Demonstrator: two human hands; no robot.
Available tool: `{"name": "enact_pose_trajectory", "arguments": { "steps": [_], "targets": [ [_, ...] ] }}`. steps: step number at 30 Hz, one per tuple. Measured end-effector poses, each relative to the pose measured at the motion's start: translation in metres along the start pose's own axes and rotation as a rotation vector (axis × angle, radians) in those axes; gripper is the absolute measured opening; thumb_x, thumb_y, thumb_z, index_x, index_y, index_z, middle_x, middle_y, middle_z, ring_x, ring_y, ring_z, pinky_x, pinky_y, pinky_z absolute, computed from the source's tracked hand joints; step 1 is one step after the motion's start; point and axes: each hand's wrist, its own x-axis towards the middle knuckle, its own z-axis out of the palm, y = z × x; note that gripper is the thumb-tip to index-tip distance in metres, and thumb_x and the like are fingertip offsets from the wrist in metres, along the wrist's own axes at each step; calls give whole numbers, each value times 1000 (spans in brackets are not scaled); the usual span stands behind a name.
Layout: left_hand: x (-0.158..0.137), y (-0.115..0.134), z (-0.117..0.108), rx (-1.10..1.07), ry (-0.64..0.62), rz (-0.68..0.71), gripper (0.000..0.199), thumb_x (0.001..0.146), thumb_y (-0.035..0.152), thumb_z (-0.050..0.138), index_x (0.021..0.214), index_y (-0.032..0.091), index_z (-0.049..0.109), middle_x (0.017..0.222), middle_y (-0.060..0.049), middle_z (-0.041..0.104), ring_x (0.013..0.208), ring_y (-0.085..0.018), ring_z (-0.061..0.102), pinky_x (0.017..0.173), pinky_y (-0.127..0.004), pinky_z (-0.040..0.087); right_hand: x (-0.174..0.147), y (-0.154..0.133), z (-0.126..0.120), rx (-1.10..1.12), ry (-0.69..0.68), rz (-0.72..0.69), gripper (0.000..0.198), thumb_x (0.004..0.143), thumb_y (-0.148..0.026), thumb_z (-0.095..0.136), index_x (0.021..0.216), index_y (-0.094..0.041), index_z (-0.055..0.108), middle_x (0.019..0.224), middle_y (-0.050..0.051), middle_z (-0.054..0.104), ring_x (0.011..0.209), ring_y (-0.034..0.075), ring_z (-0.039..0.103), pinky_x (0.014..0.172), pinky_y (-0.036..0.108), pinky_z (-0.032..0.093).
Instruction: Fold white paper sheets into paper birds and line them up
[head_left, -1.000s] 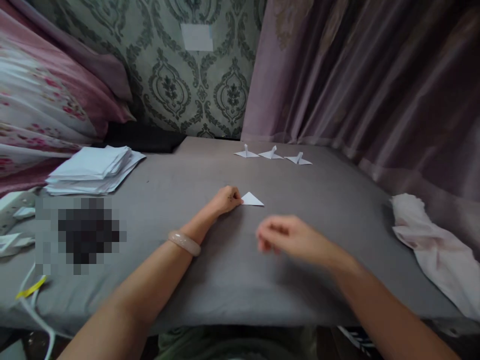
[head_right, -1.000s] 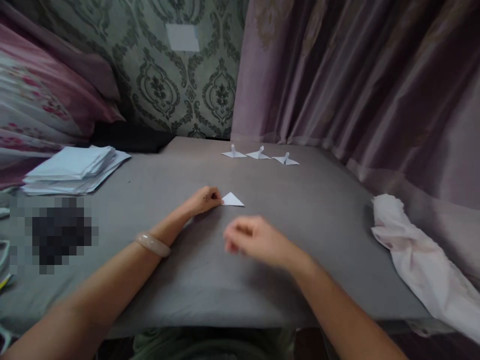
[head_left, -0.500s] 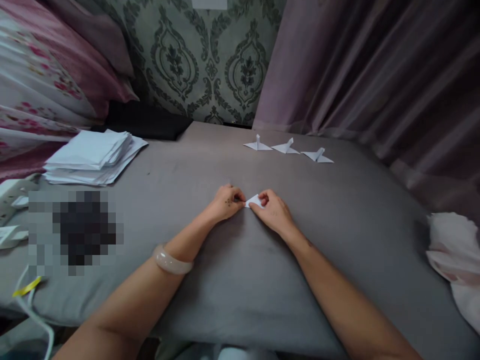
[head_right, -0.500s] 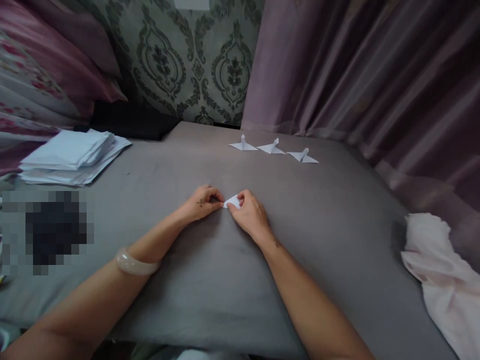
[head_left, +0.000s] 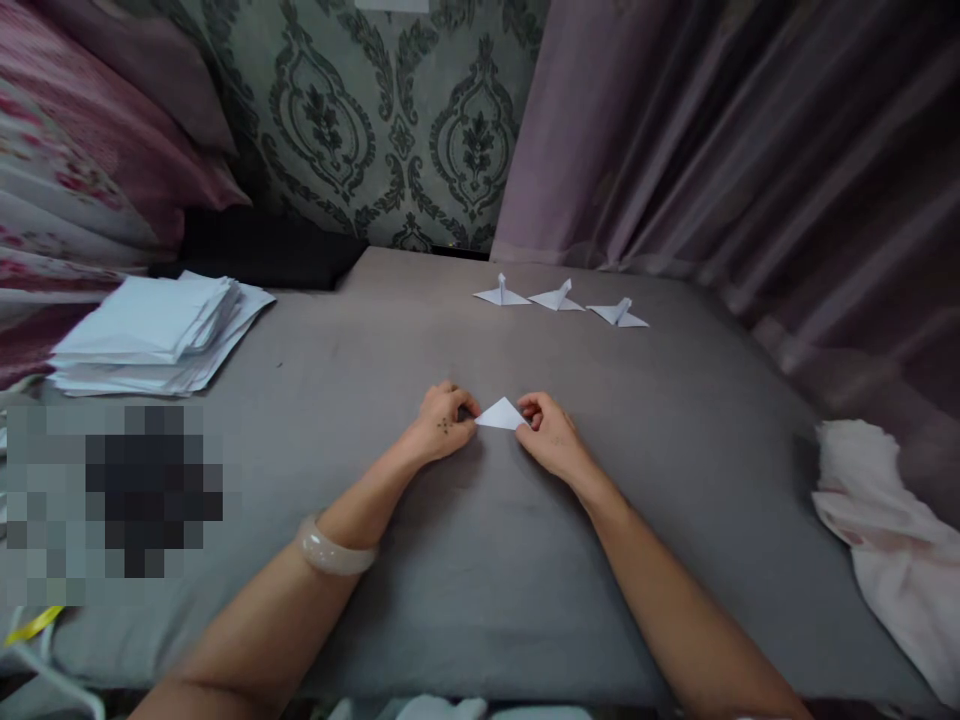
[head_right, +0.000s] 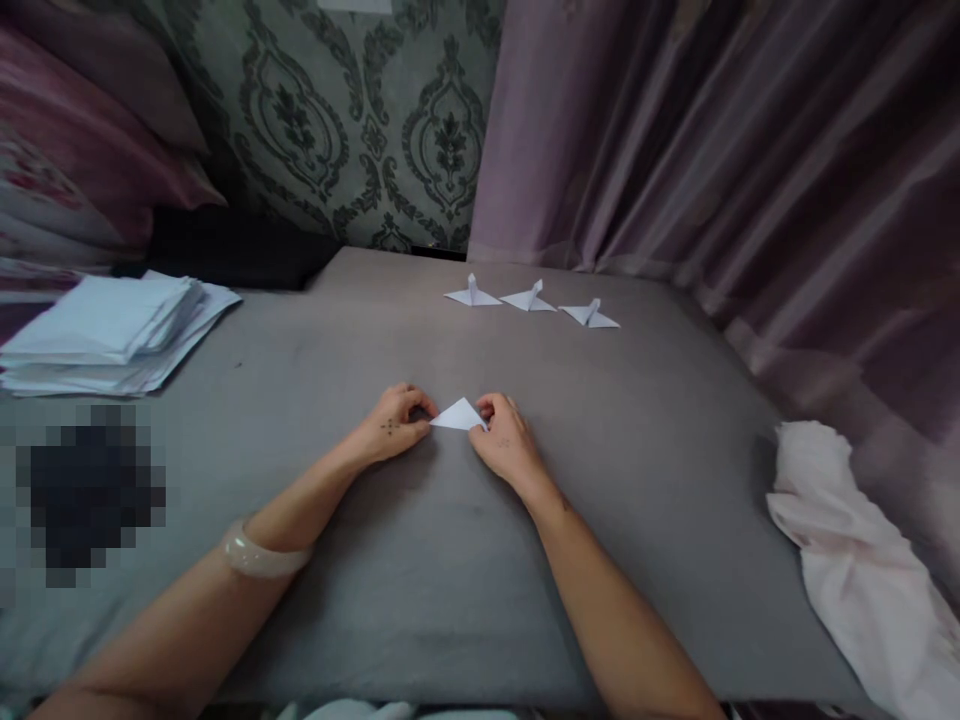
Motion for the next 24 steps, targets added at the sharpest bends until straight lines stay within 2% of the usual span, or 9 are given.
{"name": "enact_pose_trajectory", "arguments": {
  "steps": [4, 9, 12, 16, 19, 21, 22, 24],
  "targets": [
    [-4, 4, 5, -17, 64, 23, 22, 71, 29, 65, 90, 19, 70, 89, -6, 59, 87, -22, 51, 85, -38, 40, -1, -2, 2, -76, 21, -88, 32, 68, -16, 55, 98, -20, 61, 97, 4, 60, 77, 14, 55, 76, 31, 46],
    [-3, 4, 8, -279, 63, 62, 8, 76, 19, 57, 78, 17, 65, 71, 0, 61, 67, -13, 51, 67, -25, 39, 4, -1, -1, 66, -28, -51, 33, 69, -15, 53, 101, -19, 64, 94, 4, 63, 75, 13, 56, 74, 29, 46],
    [-2, 3, 9, -313, 98, 66, 10, 76, 18, 54, 76, 16, 63, 68, 0, 60, 64, -12, 50, 63, -23, 37, 5, -2, -3, 95, -39, -69, 31, 72, -15, 51, 99, -18, 66, 91, 3, 66, 74, 12, 58, 72, 26, 47],
    [-1, -1, 10, -368, 120, 52, 9, 76, 22, 57, 80, 16, 62, 70, 0, 60, 65, -12, 52, 62, -23, 40, 2, -6, 0, 85, -9, -113, 22, 70, -19, 62, 91, -19, 70, 86, 1, 64, 71, 12, 55, 69, 26, 46],
    [-1, 0, 8, -425, 190, -12, 23, 80, 35, 57, 92, 15, 61, 82, -4, 65, 74, -14, 58, 67, -24, 45, -3, -13, 4, 89, 67, -143, 15, 76, -24, 62, 88, -19, 70, 88, 3, 61, 71, 13, 54, 72, 27, 47],
    [-3, 3, 6, -555, 254, -84, 34, 82, 43, 58, 101, 14, 59, 96, -8, 66, 85, -16, 61, 74, -26, 48, -8, -20, 5, 103, 137, -198, 16, 83, -26, 58, 91, -20, 70, 95, 4, 61, 76, 13, 57, 75, 27, 47],
    [-4, 5, 5, -669, 264, -122, 38, 80, 44, 61, 103, 14, 58, 101, -9, 65, 89, -16, 62, 78, -27, 49, -11, -23, 6, 106, 188, -269, 17, 85, -26, 56, 92, -21, 70, 97, 5, 61, 83, 15, 59, 76, 26, 48],
    [-7, 12, 4, -954, 224, -184, 41, 74, 41, 70, 104, 14, 59, 102, -9, 65, 90, -16, 62, 82, -29, 50, -17, -27, 5, 52, 265, -376, 19, 87, -23, 54, 94, -23, 71, 96, 5, 62, 90, 16, 60, 82, 27, 48]
  ]
}}
